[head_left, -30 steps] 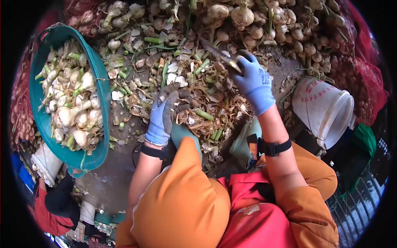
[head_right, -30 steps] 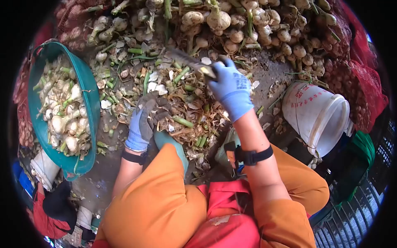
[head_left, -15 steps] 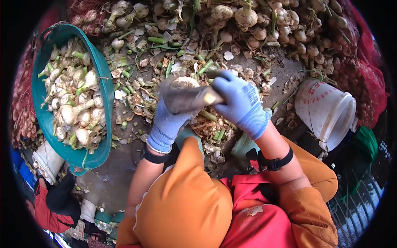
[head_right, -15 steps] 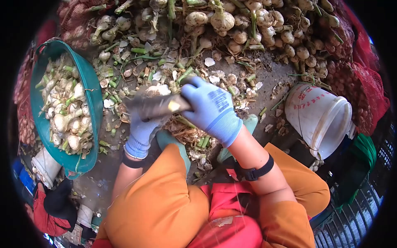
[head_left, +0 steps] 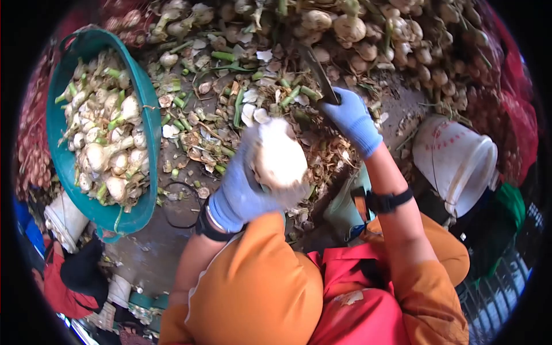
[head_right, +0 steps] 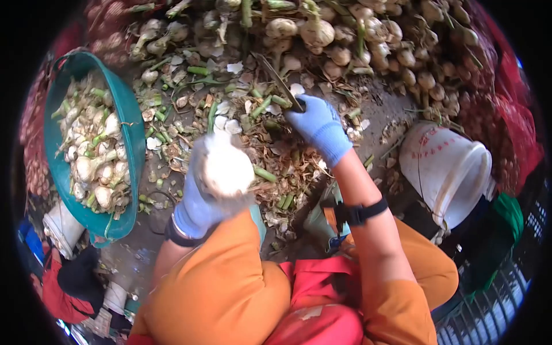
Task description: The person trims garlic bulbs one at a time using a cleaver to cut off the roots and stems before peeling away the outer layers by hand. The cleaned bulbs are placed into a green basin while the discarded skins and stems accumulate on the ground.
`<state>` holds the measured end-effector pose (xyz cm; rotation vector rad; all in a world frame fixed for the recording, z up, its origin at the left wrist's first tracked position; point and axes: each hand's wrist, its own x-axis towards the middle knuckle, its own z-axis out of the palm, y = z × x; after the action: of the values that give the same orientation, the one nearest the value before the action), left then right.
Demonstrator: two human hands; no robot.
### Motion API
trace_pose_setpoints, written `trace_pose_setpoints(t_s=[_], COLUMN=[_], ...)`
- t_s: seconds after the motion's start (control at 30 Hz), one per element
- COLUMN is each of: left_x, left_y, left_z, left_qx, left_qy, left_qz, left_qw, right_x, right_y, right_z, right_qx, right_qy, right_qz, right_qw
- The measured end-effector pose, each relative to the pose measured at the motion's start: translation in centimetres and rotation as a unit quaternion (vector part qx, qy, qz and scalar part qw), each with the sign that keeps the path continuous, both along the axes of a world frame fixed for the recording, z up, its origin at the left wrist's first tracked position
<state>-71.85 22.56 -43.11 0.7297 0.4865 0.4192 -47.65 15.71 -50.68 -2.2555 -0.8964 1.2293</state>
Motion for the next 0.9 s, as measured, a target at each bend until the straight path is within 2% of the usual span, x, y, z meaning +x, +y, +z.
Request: trace_pose_setpoints(t_s=[0.07,0.1,0.13,0.17,0.2,0.23,0.27,0.3,0.33,0.4,0.43,0.47,0.5,0.53,0.57,0.6,0.67,0.7,0.73,0.8,0.83,0.87,0.9], left_x=[0.1,0.5,1.1,0.7,0.5,0.0,-0.5,-0.9,-0.8,-1.1,-1.2,-1.7,-3.5,-5.5,-6.3,-6.3,-4.1,-3.2,-2.7,-2.4,-2.1,-1.5,-1.7], left_y=[0.6,1.6,2.6,2.3,2.2,2.0,1.9,2.1,1.4,3.3,4.6,6.0,8.3,10.1,10.2,10.6,9.1,8.2,7.2,4.5,2.6,1.6,1.9], left_z=[-1.3,-2.1,-3.1,-3.7,-3.6,-3.1,-2.5,-1.7,-1.8,-1.4,-0.1,1.3,1.5,1.5,1.2,0.6,-0.7,-1.5,-3.2,-6.5,-6.9,-8.4,-8.4], left_qx=[0.180,0.427,0.644,0.560,0.556,0.291,-0.001,-0.011,-0.027,0.137,0.086,0.028,-0.064,-0.154,-0.177,-0.187,-0.184,-0.162,-0.195,-0.196,-0.093,-0.102,0.040], left_qy=[0.125,0.211,0.281,0.265,0.266,0.205,0.127,0.182,0.192,0.218,0.156,0.096,-0.085,-0.258,-0.277,-0.305,-0.205,-0.075,-0.057,-0.028,0.116,0.158,0.146], left_qz=[0.024,0.004,-0.002,0.016,0.014,0.017,0.024,0.019,0.089,0.128,0.195,0.258,0.177,0.086,0.110,0.131,0.192,0.192,0.173,0.124,0.135,0.149,0.037], left_qw=[0.975,0.879,0.712,0.785,0.787,0.934,0.992,0.983,0.977,0.958,0.965,0.961,0.979,0.950,0.938,0.924,0.942,0.965,0.964,0.972,0.980,0.971,0.988], right_x=[-3.0,-3.5,-5.3,-4.9,-4.9,-5.1,-5.4,-5.1,-4.9,-2.6,-1.3,-0.5,-0.2,-0.4,-0.8,-0.9,-1.8,-2.5,-3.1,-4.3,-5.1,-6.0,-6.9], right_y=[0.8,1.6,1.8,1.3,1.6,1.6,1.7,2.3,2.6,3.1,3.0,2.9,3.1,3.0,3.7,4.5,4.8,5.1,5.3,4.8,4.0,3.3,2.7], right_z=[3.1,4.9,4.2,4.0,5.5,6.1,6.7,7.2,7.4,4.2,3.1,2.9,2.8,2.8,1.7,0.5,-1.8,-1.5,-1.1,0.0,1.2,2.7,4.4], right_qx=[-0.011,-0.092,0.082,0.079,0.069,0.116,0.162,0.238,0.165,-0.023,-0.076,-0.052,0.023,0.096,0.099,0.053,0.128,0.127,0.124,0.057,0.116,0.146,0.195], right_qy=[0.255,0.277,0.407,0.411,0.420,0.305,0.184,0.002,-0.078,-0.086,-0.106,-0.142,-0.155,-0.163,-0.190,-0.243,-0.326,-0.314,-0.312,-0.196,-0.171,-0.153,-0.099], right_qz=[-0.079,-0.088,-0.157,-0.178,-0.204,-0.100,0.009,0.168,0.213,0.244,0.241,0.234,0.223,0.206,0.213,0.269,0.258,0.233,0.236,0.236,0.211,0.200,0.204], right_qw=[0.964,0.952,0.896,0.891,0.881,0.940,0.969,0.957,0.960,0.966,0.962,0.960,0.962,0.960,0.953,0.930,0.900,0.911,0.912,0.950,0.955,0.957,0.954])
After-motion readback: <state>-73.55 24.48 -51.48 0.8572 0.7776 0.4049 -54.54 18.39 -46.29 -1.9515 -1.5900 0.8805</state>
